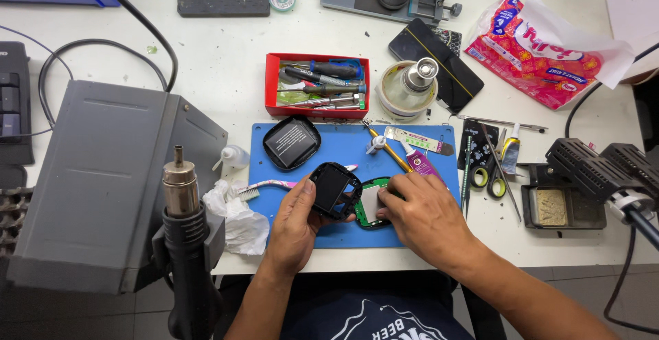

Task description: The person aligns a green circuit board with a black plastic housing and presses them together. They then use a small yellow tool to scrape or clean the surface of the assembled device.

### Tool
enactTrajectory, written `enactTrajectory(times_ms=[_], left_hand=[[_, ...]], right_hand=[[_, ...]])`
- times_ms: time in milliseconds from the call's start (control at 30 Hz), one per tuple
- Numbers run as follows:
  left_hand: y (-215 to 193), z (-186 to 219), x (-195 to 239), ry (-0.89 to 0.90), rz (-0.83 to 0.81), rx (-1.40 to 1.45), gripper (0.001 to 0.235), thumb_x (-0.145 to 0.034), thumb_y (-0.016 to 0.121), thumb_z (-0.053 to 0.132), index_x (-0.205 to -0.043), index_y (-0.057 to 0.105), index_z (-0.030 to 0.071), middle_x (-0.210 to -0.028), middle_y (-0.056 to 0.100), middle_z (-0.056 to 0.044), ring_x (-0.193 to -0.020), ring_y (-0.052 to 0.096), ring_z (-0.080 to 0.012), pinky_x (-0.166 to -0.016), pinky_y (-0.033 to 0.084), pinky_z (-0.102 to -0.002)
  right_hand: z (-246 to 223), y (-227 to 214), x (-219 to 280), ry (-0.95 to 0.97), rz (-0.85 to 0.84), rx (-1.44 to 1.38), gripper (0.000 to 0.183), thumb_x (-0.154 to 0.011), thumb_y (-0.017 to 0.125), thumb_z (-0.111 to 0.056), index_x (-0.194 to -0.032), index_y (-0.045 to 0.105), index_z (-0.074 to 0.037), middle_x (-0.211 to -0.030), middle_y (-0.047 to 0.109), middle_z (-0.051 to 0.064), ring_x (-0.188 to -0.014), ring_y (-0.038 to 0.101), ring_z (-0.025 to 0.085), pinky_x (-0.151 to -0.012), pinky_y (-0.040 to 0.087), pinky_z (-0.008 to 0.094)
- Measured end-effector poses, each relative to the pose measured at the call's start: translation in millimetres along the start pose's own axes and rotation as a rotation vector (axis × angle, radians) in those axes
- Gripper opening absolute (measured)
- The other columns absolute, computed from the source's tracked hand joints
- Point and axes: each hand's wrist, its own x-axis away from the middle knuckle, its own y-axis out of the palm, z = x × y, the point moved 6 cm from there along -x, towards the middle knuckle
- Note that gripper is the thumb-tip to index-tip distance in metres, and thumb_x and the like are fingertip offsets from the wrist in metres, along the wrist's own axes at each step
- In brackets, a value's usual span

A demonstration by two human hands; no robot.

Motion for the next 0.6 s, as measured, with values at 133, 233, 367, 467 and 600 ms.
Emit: enactTrajectory(times_ms=[133, 233, 367, 467, 600], left_hand=[[0, -2, 1, -0.004, 0.018, -0.005, 0.054, -0.115, 0.05, 0.033, -0.145, 0.069, -0.007, -0.123, 0.079, -0.023, -0.111, 0.077, -0.0318, -0.086, 0.075, -0.057], [-7, -6, 1, -0.017, 0.039, 0.036, 0.052, -0.116, 0.051, 0.034, -0.144, 0.069, -0.006, -0.119, 0.079, -0.02, -0.11, 0.078, -0.0323, -0.086, 0.075, -0.058], [-9, -8, -1, 0.0, 0.027, 0.071, 0.054, -0.117, 0.048, 0.035, -0.143, 0.069, -0.008, -0.121, 0.079, -0.023, -0.109, 0.078, -0.0342, -0.086, 0.074, -0.059], [-5, -6, -2, -0.003, 0.024, 0.055, 0.055, -0.117, 0.047, 0.037, -0.141, 0.07, -0.008, -0.119, 0.078, -0.022, -0.107, 0.077, -0.0334, -0.085, 0.074, -0.059], [-4, -6, 0, -0.013, 0.009, 0.047, 0.057, -0.117, 0.046, 0.037, -0.143, 0.069, -0.008, -0.122, 0.079, -0.022, -0.108, 0.077, -0.0318, -0.085, 0.074, -0.058]], right_hand=[[3, -10, -4, -0.037, 0.013, 0.006, 0.025, -0.1, 0.084, -0.037, -0.114, 0.081, -0.016, -0.105, 0.07, 0.004, -0.091, 0.065, 0.03, -0.081, 0.049, 0.048], [-3, -13, -8, -0.046, 0.038, -0.075, 0.033, -0.1, 0.082, -0.034, -0.125, 0.074, -0.015, -0.117, 0.073, 0.006, -0.1, 0.066, 0.032, -0.086, 0.049, 0.048], [-11, -6, -9, -0.097, 0.05, -0.056, 0.024, -0.103, 0.08, -0.031, -0.122, 0.075, -0.017, -0.116, 0.069, 0.007, -0.098, 0.064, 0.033, -0.075, 0.049, 0.048], [-10, -9, -9, -0.096, 0.062, -0.061, 0.025, -0.102, 0.081, -0.03, -0.123, 0.076, -0.017, -0.116, 0.07, 0.008, -0.097, 0.065, 0.033, -0.074, 0.049, 0.048], [-2, -18, -5, -0.067, 0.13, -0.254, 0.021, -0.102, 0.082, -0.02, -0.121, 0.08, -0.011, -0.121, 0.076, 0.01, -0.102, 0.073, 0.034, -0.087, 0.058, 0.05]])
